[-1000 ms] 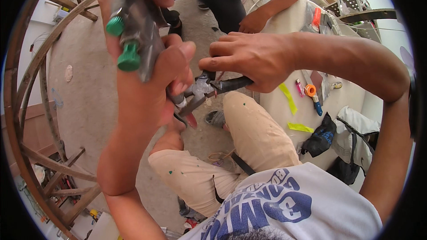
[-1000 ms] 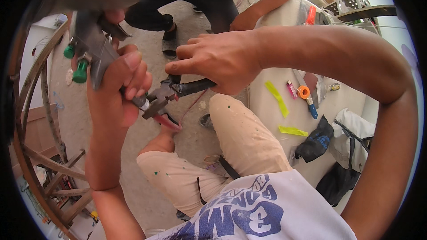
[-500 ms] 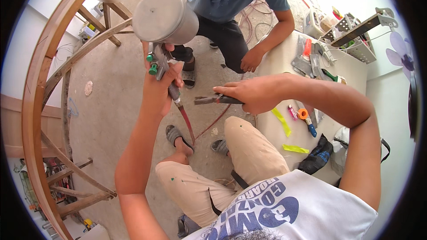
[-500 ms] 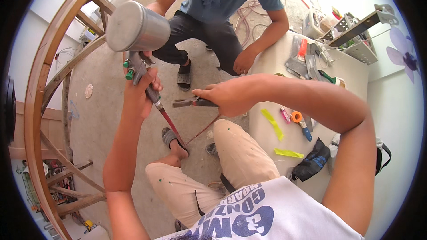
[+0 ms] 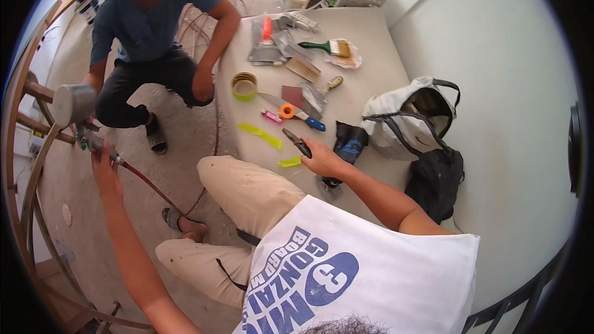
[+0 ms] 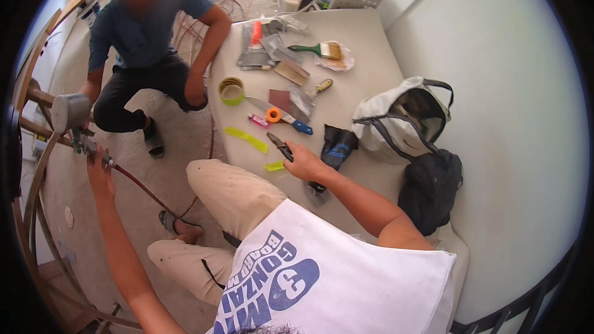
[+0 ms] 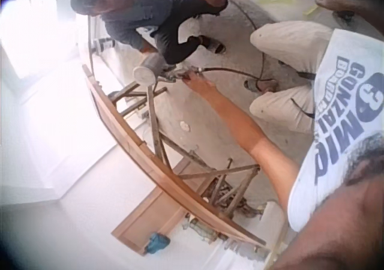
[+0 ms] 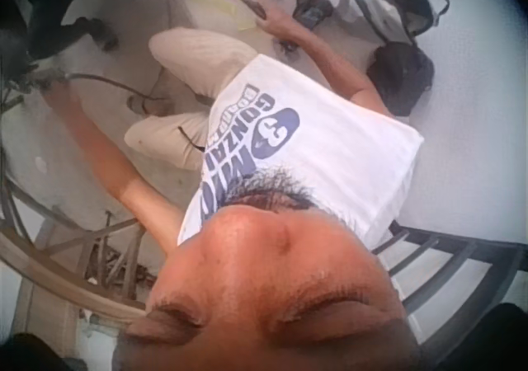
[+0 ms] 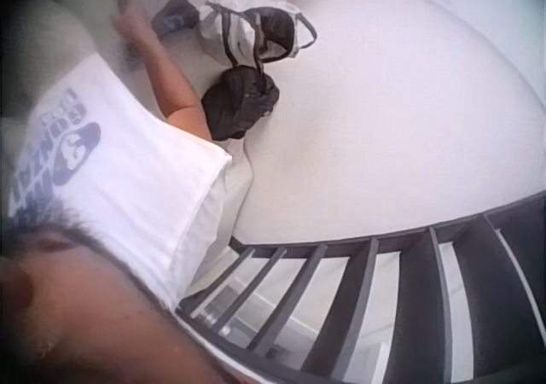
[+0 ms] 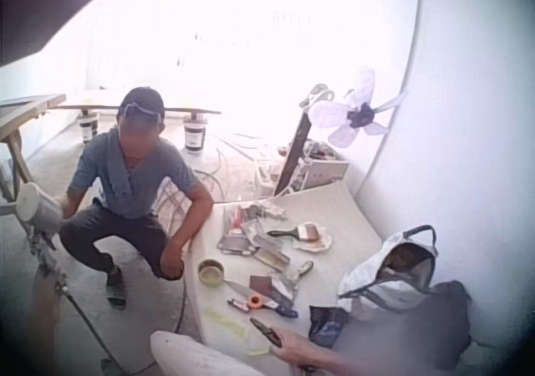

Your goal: The person repairs a paint sprayer by first using pliers to tighten a hose connection. They then wrap the connection with green tape to secure it. Finally, they use the pliers again to adjust a small metal component on the sprayer.

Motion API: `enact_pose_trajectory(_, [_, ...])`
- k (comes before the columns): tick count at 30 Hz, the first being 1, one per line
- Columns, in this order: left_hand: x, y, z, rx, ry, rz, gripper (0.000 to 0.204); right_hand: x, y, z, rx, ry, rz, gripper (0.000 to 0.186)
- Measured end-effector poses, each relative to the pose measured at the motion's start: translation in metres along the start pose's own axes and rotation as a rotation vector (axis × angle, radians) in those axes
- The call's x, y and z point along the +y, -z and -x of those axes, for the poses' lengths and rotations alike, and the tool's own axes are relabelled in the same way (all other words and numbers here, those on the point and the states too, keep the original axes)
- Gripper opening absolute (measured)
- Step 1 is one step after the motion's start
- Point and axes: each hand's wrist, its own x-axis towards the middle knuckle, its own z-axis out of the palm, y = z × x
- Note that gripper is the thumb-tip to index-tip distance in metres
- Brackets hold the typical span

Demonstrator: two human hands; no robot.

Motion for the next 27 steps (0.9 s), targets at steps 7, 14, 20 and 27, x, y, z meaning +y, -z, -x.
enact_pose_trajectory(7, [-0.058,-0.019,0.038,0.005,0.104,-0.089,0.053,0.032,0.01,0.018,-0.011,0.026,0.202,0.071])
enact_pose_trajectory(14, [-0.06,-0.042,0.051,0.174,-0.129,-0.062,0.037,0.043,0.0,-0.02,0.069,0.034,0.341,0.067])
enact_pose_trajectory(20, [-0.049,-0.042,0.064,0.301,-0.132,0.044,0.036,0.043,0.012,-0.026,0.163,0.077,0.385,0.05])
enact_pose_trajectory(27, [-0.056,-0.041,0.058,0.39,-0.113,0.039,0.037,0.014,0.018,-0.047,0.319,0.193,-0.044,0.024])
